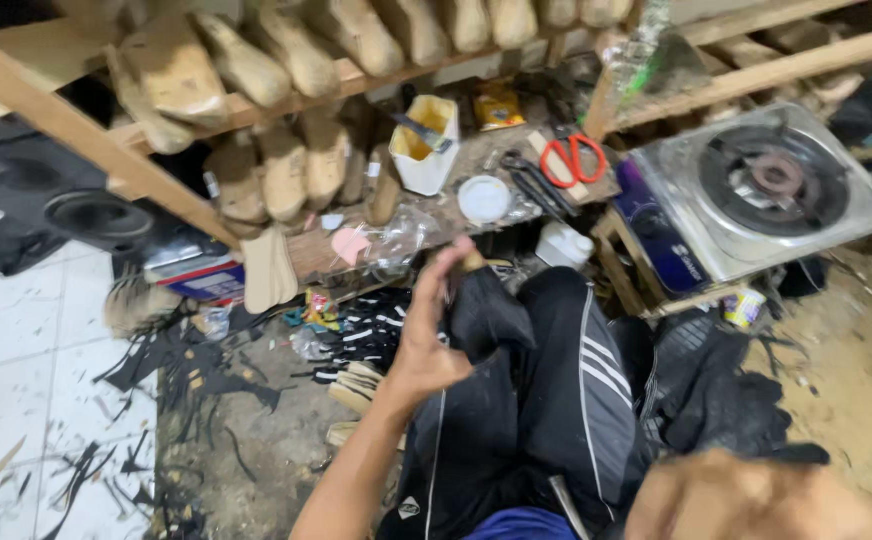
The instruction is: The person sits in a shoe workshop and works a black shoe upper over a wooden shoe last held on their lap. They hammer and press the upper with a hammer, use pliers to grip and pull the material taut, turn the shoe to work different areas, and finally handle small black components by hand.
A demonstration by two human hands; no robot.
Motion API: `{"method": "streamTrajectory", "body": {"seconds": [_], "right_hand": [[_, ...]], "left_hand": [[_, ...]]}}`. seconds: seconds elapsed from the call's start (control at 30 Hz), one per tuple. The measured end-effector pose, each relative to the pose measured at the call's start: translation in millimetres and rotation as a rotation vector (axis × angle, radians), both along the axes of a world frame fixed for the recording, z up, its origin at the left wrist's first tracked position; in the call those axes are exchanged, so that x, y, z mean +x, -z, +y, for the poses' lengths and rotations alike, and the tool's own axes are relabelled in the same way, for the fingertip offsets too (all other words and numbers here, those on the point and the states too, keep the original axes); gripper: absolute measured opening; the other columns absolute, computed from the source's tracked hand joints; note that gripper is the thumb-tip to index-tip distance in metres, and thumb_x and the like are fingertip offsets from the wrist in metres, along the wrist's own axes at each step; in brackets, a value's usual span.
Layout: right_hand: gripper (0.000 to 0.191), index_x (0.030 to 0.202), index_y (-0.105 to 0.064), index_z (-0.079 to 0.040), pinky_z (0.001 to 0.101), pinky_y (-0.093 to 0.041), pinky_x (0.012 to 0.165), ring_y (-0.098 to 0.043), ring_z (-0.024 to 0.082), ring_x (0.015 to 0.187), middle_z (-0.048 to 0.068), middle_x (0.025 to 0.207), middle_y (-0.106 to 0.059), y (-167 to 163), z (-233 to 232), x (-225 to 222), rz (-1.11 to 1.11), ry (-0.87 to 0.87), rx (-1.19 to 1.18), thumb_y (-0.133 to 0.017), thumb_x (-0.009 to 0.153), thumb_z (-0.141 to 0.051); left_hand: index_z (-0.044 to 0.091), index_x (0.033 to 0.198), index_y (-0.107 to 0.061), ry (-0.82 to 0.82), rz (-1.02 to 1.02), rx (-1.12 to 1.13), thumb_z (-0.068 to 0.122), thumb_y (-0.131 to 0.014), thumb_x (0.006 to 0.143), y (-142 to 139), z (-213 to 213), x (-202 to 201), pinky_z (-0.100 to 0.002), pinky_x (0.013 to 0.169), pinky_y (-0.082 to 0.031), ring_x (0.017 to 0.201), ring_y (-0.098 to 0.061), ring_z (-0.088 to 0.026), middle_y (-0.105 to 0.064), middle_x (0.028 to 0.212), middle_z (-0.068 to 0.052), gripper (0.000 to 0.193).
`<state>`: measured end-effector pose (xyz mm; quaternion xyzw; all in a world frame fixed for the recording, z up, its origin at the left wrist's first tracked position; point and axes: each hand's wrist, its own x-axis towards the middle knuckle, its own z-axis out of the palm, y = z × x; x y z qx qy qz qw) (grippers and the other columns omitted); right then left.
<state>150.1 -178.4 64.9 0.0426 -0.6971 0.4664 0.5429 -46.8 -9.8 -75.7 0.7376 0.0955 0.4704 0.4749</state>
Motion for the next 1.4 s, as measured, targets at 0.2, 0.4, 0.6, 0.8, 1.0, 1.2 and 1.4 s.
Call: {"method": "streamTrajectory", "body": {"seconds": [0.2, 0.4, 0.6, 0.8, 1.0, 1.2, 1.4], "right_hand": [[0.008, 0.097, -0.072, 0.0, 0.0377, -0.061, 0.082, -0.076, 0.026, 0.09, 0.01, 0.094, -0.079, 74.4, -24.7, -22.3, -0.495, 0.5, -0.604, -0.067, 0.093, -0.004], [0.021, 0.107, -0.068, -0.005, 0.033, -0.057, 0.086, -0.074, 0.023, 0.098, 0.007, 0.102, -0.073, 202.8, -56.3, -31.9, -0.941, 0.399, -0.701, -0.072, 0.087, -0.009], [0.016, 0.108, -0.072, -0.011, 0.0361, -0.052, 0.098, -0.062, 0.025, 0.119, 0.007, 0.112, -0.066, 298.8, -71.0, -63.2, -1.112, 0.312, -0.485, -0.069, 0.094, -0.016], [0.008, 0.096, -0.076, -0.004, 0.0324, -0.062, 0.075, -0.078, 0.016, 0.08, 0.004, 0.086, -0.076, 244.5, -31.2, -11.9, -0.898, 0.433, -0.85, -0.072, 0.095, -0.012], [0.01, 0.102, -0.07, 0.0, 0.0308, -0.054, 0.071, -0.065, 0.015, 0.076, 0.009, 0.086, -0.07, 207.6, 132.6, 75.3, -0.484, 1.34, -0.812, -0.067, 0.097, -0.008], [0.017, 0.105, -0.073, -0.003, 0.0476, -0.053, 0.087, -0.065, 0.04, 0.1, 0.023, 0.106, -0.066, 228.2, 237.7, 88.8, -1.001, 1.718, -0.357, -0.071, 0.089, -0.008], [0.022, 0.103, -0.069, 0.002, 0.0488, -0.051, 0.092, -0.062, 0.042, 0.108, 0.024, 0.114, -0.065, 250.7, 265.8, 96.4, -1.363, 1.646, -0.352, -0.067, 0.083, -0.006]], "left_hand": [[0.007, 0.157, -0.028, -0.048, 0.139, 0.217, 0.005, -0.095, 0.07, -1.2, -16.1, -25.4, -0.049, 0.132, -0.032, 0.153, -0.043, -0.039, -0.046, 0.157, -0.019, 0.11], [0.011, 0.156, -0.027, -0.007, 0.063, 0.309, 0.002, -0.092, 0.073, -1.1, -21.9, -32.4, -0.055, 0.134, -0.03, 0.153, -0.044, -0.041, -0.046, 0.158, -0.019, 0.106], [0.015, 0.154, -0.037, -0.078, 0.033, 0.376, 0.007, -0.093, 0.072, -16.0, -16.1, -26.7, -0.054, 0.132, -0.03, 0.151, -0.046, -0.039, -0.046, 0.157, -0.02, 0.099], [0.003, 0.155, -0.039, -0.188, 0.035, -0.035, 0.014, -0.09, 0.074, -8.4, -8.9, -15.1, -0.043, 0.122, -0.038, 0.142, -0.051, -0.033, -0.051, 0.152, -0.02, 0.096], [-0.002, 0.151, -0.043, -0.026, -0.02, -0.782, 0.011, -0.08, 0.084, 67.8, 0.9, 23.0, -0.037, 0.105, -0.047, 0.122, -0.058, -0.019, -0.059, 0.137, -0.01, 0.078], [-0.002, 0.153, -0.046, -0.015, 0.062, -0.86, 0.006, -0.075, 0.09, 116.3, -18.3, 34.1, -0.028, 0.105, -0.049, 0.123, -0.059, -0.016, -0.064, 0.137, -0.009, 0.07], [0.006, 0.156, -0.04, 0.08, 0.052, -1.017, 0.005, -0.073, 0.089, 101.3, -20.6, 29.8, -0.029, 0.097, -0.054, 0.119, -0.058, -0.014, -0.058, 0.139, -0.005, 0.075]]}}
